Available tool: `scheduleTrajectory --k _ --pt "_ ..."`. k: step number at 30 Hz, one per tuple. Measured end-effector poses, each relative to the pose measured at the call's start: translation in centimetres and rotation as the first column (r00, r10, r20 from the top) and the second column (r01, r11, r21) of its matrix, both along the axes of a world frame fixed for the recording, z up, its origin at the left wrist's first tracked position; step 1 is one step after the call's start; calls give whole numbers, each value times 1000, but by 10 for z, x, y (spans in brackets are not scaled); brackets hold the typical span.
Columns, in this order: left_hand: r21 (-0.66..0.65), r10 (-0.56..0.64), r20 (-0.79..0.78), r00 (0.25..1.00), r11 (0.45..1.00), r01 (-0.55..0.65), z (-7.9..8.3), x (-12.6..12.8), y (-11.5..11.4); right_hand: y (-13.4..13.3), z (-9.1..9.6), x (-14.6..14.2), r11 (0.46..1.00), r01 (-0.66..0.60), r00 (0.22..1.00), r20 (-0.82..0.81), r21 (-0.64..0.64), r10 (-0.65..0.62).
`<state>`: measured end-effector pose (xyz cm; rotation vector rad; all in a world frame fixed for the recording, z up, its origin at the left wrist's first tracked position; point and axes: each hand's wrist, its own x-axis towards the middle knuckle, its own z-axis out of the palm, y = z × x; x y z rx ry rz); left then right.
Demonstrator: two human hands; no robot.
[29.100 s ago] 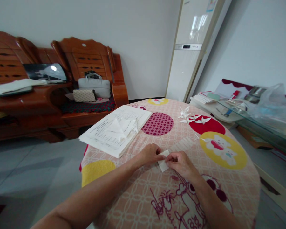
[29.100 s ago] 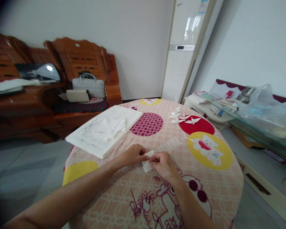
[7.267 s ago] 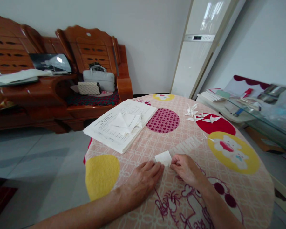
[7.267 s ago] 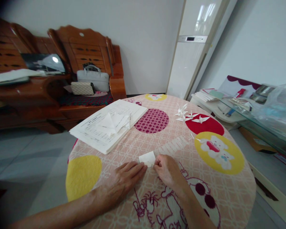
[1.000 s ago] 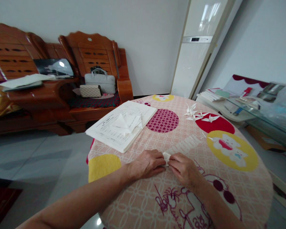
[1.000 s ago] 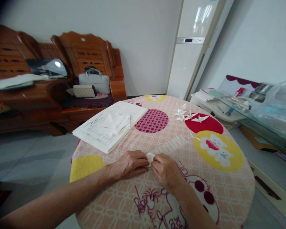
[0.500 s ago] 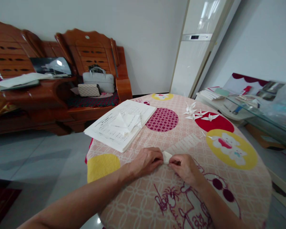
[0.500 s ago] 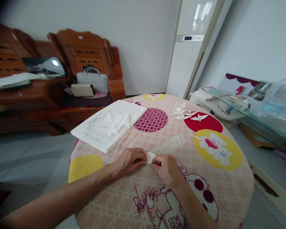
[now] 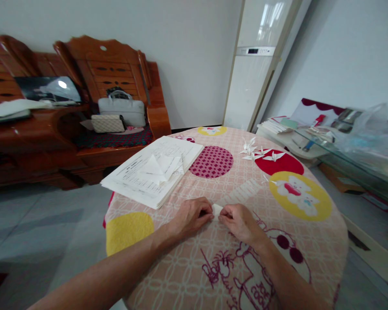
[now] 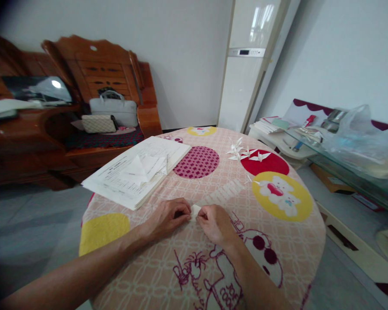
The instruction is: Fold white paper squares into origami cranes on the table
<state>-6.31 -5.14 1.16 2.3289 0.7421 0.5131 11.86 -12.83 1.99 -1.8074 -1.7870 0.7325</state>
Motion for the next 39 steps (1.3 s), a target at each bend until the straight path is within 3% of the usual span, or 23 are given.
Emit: scheduleTrajectory --k 9,18,21,26,33,39 --pt "72 -54 16 998 996 53 -3 0 7 1 10 -5 999 29 986 162 21 -32" --pt "98 -51 -16 999 994 52 -2 -1 8 0 11 -8 999 25 985 172 25 -29" --pt "96 -48 -14 999 994 49 -2 -1 8 -11 14 -5 990 70 981 173 119 -90" --pt "95 -60 2 998 994 60 -4 -1 9 -43 16 5 912 139 978 94 386 -189" --pt "113 -57 5 998 992 56 -7 -1 11 -44 -3 -3 950 56 950 278 307 -146" --pt "115 -51 21 998 992 48 -10 -1 11 -38 -6 -10 957 20 894 424 290 -147"
